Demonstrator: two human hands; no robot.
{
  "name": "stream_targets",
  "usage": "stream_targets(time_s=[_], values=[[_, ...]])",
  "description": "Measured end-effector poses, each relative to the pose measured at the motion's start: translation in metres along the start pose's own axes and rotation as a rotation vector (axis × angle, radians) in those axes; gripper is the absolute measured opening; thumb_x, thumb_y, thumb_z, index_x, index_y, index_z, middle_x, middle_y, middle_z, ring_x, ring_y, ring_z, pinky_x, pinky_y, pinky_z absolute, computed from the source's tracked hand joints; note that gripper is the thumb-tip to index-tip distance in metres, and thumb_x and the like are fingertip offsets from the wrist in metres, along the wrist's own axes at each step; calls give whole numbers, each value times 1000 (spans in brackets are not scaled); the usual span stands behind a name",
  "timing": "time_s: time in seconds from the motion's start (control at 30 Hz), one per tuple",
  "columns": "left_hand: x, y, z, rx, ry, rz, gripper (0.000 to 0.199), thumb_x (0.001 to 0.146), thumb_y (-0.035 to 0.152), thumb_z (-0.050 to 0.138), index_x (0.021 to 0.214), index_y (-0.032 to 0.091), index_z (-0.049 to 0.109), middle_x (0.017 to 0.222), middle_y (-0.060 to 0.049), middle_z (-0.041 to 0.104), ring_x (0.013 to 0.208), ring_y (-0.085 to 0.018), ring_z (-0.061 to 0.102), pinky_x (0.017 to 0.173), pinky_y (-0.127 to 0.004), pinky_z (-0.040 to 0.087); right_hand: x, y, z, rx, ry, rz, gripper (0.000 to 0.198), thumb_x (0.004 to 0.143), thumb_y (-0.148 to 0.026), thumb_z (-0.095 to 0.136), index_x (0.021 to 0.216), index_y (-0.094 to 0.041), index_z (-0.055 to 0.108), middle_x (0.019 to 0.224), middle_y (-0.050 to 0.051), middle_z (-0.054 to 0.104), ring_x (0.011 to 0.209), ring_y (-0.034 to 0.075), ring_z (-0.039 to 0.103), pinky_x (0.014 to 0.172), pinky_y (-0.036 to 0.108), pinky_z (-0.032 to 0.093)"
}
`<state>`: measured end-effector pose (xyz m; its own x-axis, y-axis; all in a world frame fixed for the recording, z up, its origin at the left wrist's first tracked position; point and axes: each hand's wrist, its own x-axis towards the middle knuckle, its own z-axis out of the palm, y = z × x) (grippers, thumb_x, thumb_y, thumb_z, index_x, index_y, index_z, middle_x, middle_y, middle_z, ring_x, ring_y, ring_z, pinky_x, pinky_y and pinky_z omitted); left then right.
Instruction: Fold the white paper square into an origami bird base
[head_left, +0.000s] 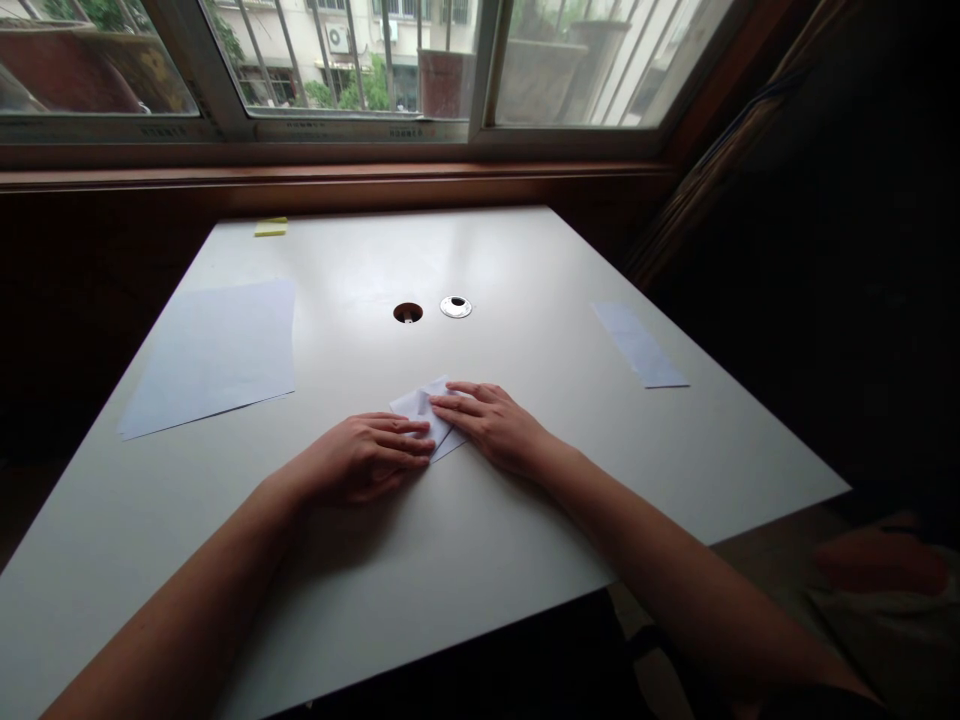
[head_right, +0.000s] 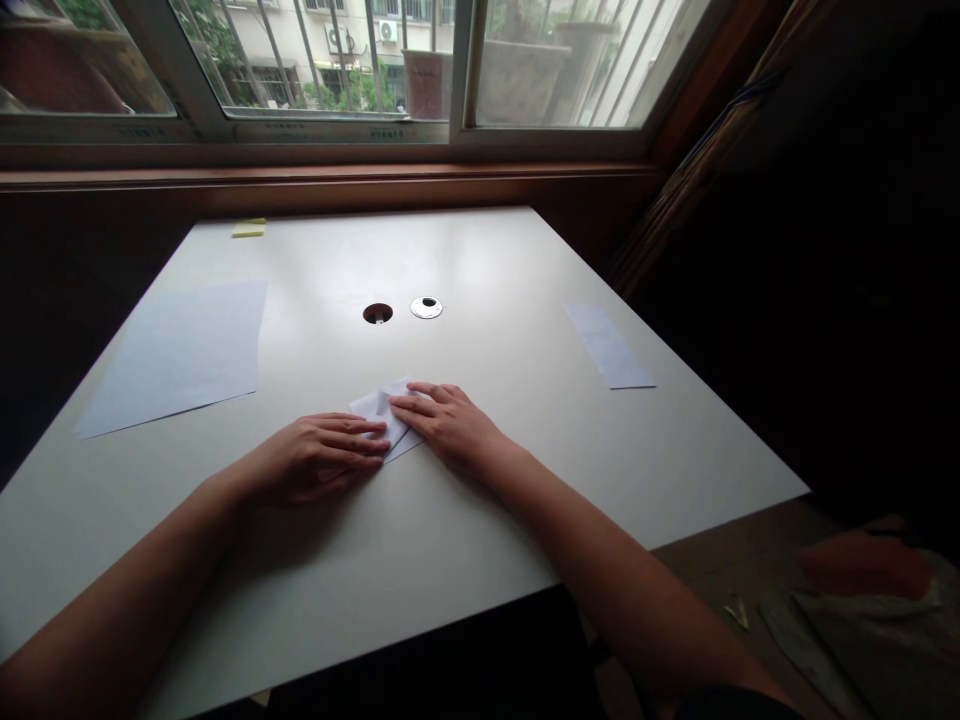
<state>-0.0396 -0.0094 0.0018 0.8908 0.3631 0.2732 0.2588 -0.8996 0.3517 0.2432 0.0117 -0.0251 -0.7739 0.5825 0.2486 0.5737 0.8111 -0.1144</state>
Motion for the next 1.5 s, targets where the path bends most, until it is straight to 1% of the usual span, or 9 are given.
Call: stream_targets(time_s=[0.1,0.27,0.33,0.47,0.67,0.93,1.17,1.37,1.5], values=[[1,0,5,40,51,-10,40,92,18,55,131,27,61,129,0,67,131,-19,56,113,-37,47,1,0,1,25,7,0,43,101,-19,43,143,-25,50,148,3,52,140,24,42,108,42,39],[1,-9,20,239,185,-71,39,95,20,54,133,23,60,133,-3,65,125,-19,60,113,-37,47,2,1,0,48,23,0,42,100,-19,46,141,-26,53,146,3,54,136,23,46,108,42,39],[1,-14,24,286,157,-100,42,95,20,51,137,21,55,139,-6,60,131,-21,55,116,-39,44,2,1,0,49,36,-4,43,100,-18,47,142,-27,52,145,3,55,136,22,46,108,42,40],[-1,-19,26,287,115,-172,47,97,23,47,144,23,48,145,-4,54,138,-21,47,120,-43,36,2,0,0,48,48,-11,44,100,-18,48,143,-27,50,144,4,56,135,22,47,107,43,42],[1,-15,24,322,103,-298,47,100,34,44,146,27,46,148,-3,50,143,-23,39,122,-45,29,2,-1,-1,47,65,-18,44,99,-17,49,141,-28,52,141,5,58,133,23,49,105,43,44],[4,-10,24,380,49,-379,52,101,39,42,152,30,36,155,0,40,147,-26,32,122,-46,24,1,-5,-6,39,75,-55,37,100,-20,48,135,-28,59,135,4,63,122,23,52,100,42,45],[2,-9,23,373,35,-335,49,100,43,48,148,34,42,154,-4,42,146,-29,35,119,-54,29,-2,-5,-8,6,70,-69,39,100,-21,49,136,-31,58,132,3,65,105,21,54,89,39,46],[-3,-13,15,191,110,-139,40,98,29,54,138,31,56,139,-3,60,137,-23,49,118,-42,40,-1,-2,-9,90,106,-79,38,98,-16,51,132,-29,62,129,3,67,102,19,57,93,38,52],[-5,-13,12,126,84,-86,41,97,29,56,137,33,57,141,0,58,138,-22,48,120,-41,38,-1,0,-10,139,135,-85,39,96,-13,53,131,-28,63,128,4,67,104,19,58,96,38,54]])
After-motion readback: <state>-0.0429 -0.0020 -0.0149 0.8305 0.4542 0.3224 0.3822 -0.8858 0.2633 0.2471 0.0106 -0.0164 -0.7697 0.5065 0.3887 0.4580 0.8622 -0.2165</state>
